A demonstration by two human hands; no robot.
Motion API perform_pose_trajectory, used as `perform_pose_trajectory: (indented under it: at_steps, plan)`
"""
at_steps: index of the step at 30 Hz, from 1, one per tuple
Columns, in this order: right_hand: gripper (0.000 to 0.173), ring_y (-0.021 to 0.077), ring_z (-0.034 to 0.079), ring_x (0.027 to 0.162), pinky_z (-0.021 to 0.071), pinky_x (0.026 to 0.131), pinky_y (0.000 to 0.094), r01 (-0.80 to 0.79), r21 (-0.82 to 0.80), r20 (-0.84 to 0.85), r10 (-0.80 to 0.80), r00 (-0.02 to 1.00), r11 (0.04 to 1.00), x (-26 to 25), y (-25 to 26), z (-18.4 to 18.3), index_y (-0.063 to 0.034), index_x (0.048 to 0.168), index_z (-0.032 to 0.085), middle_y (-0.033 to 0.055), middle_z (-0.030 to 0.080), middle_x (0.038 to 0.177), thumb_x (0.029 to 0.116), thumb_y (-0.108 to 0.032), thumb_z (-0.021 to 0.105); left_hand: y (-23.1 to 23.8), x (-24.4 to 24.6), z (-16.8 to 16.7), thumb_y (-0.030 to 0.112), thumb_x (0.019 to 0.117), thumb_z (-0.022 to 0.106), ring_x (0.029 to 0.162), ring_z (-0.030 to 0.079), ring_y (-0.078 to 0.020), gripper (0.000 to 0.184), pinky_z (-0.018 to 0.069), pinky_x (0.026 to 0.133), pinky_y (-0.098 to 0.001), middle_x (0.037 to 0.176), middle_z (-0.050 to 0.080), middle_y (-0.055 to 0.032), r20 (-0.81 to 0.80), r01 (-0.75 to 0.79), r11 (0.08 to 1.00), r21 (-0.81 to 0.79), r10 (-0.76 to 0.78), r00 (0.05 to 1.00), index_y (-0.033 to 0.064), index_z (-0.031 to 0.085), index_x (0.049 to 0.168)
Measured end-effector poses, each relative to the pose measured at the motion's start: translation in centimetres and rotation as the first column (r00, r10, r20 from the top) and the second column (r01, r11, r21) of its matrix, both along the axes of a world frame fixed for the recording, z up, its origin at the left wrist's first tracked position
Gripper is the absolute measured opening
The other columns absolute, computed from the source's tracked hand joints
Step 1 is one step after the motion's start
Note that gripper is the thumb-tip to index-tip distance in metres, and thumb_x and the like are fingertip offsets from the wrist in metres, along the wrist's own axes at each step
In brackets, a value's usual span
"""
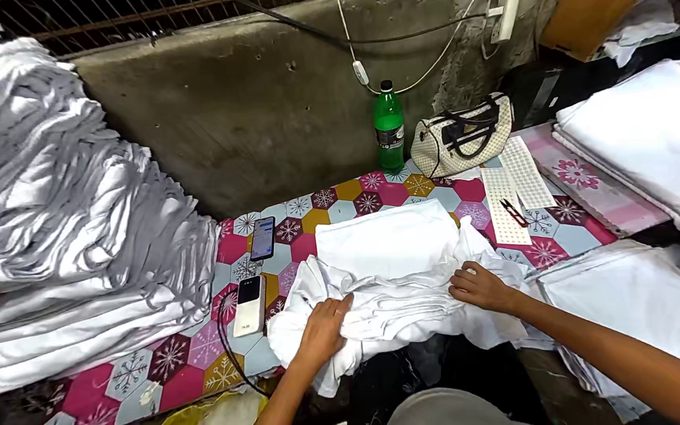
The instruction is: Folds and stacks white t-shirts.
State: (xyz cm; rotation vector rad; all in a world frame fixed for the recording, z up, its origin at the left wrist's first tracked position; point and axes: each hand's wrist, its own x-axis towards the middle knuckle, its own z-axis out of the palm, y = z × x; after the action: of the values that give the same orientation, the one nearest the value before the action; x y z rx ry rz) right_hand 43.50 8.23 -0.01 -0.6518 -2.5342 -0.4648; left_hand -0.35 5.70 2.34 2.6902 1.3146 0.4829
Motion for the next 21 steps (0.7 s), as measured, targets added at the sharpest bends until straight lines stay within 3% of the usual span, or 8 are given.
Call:
perform_pose_trajectory:
  at_steps: [3,7,9,11,13,15,17,21]
  plan:
    - [0.016,0.0238,0.067,0.096,0.0512,0.085,0.0409,0.007,0.001,0.024,-0.007,1.000,1.000,-0.4,0.1,-0.2,-0.0128,0.098,0.064,0.0076,0.069,0.101,0.1012,-0.005,0.050,2.0,0.5,2.8,0.011,0.0636,0.088,0.105,0.066,-0.0437,0.066,0.0547,0.085,-0.0584,0.111,0.069,-0.0236,-0.129,-0.003,0.976,-0.220,-0.026,0.991,0.0088,0.071,0.127]
    - [0.016,0.0234,0.066,0.093,0.0513,0.083,0.0415,0.012,-0.011,0.056,-0.012,0.998,1.000,-0.6,-0.2,-0.4,-0.0123,0.097,0.065,0.0067,0.069,0.099,0.1000,-0.005,0.051,3.5,0.8,6.5,0.046,0.0761,0.087,0.135,0.048,-0.0437,0.076,0.0405,0.108,-0.0610,0.145,0.054,-0.0243,-0.273,-0.023,0.814,-0.581,-0.169,0.947,0.0100,0.064,0.140]
    - [0.017,0.0229,0.067,0.095,0.0524,0.083,0.0417,0.021,-0.018,0.055,-0.020,0.998,1.000,-0.8,-0.7,-0.6,-0.0135,0.097,0.067,0.0053,0.070,0.100,0.0992,-0.005,0.053,4.0,1.1,7.7,0.050,0.0842,0.080,0.127,0.057,-0.0403,0.059,0.0416,0.108,-0.0590,0.131,0.066,-0.0214,-0.209,-0.058,0.829,-0.556,-0.072,0.975,0.0038,0.074,0.121]
    - [0.018,0.0218,0.067,0.097,0.0511,0.085,0.0409,0.023,-0.010,0.054,-0.023,0.998,1.000,-0.8,-0.9,-1.0,-0.0146,0.097,0.067,0.0040,0.071,0.102,0.0995,-0.006,0.052,4.6,2.9,8.1,0.046,0.0893,0.076,0.109,0.065,-0.0428,0.054,0.0506,0.097,-0.0577,0.109,0.069,-0.0261,-0.029,-0.155,0.911,-0.382,0.155,0.987,-0.0064,0.073,0.103]
    - [0.018,0.0217,0.066,0.098,0.0501,0.086,0.0409,0.020,-0.007,0.055,-0.020,0.998,1.000,-0.9,-0.8,-1.3,-0.0148,0.098,0.067,0.0039,0.070,0.102,0.1000,-0.006,0.052,5.9,5.3,7.6,0.043,0.0846,0.081,0.108,0.065,-0.0419,0.061,0.0549,0.090,-0.0565,0.119,0.065,-0.0266,0.100,-0.232,0.919,-0.317,0.276,0.956,-0.0060,0.066,0.117]
    - [0.018,0.0214,0.065,0.098,0.0499,0.087,0.0408,0.022,-0.006,0.066,-0.021,0.998,1.000,-0.9,-0.8,-1.2,-0.0151,0.098,0.066,0.0035,0.069,0.101,0.0997,-0.005,0.052,7.7,6.9,5.8,0.032,0.0890,0.079,0.118,0.063,-0.0423,0.058,0.0527,0.097,-0.0571,0.131,0.061,-0.0264,0.079,-0.252,0.893,-0.373,0.301,0.950,-0.0034,0.062,0.132]
    - [0.017,0.0212,0.065,0.097,0.0503,0.086,0.0401,0.027,-0.015,0.068,-0.026,0.997,1.000,-0.9,-0.9,-1.1,-0.0152,0.097,0.066,0.0032,0.069,0.100,0.0992,-0.005,0.053,9.3,7.1,3.7,0.013,0.0967,0.066,0.111,0.067,-0.0411,0.029,0.0516,0.099,-0.0554,0.118,0.068,-0.0262,0.035,-0.239,0.880,-0.411,0.277,0.960,-0.0059,0.070,0.118]
    - [0.016,0.0222,0.066,0.096,0.0510,0.085,0.0407,0.060,-0.033,0.031,-0.059,0.998,0.998,-1.0,-1.1,-1.3,-0.0148,0.095,0.066,0.0045,0.070,0.100,0.0983,-0.005,0.053,10.0,4.3,4.1,0.004,0.0929,0.068,0.093,0.072,-0.0341,0.015,0.0560,0.091,-0.0491,0.098,0.074,-0.0224,0.130,-0.148,0.879,-0.454,0.229,0.965,-0.0057,0.077,0.100]
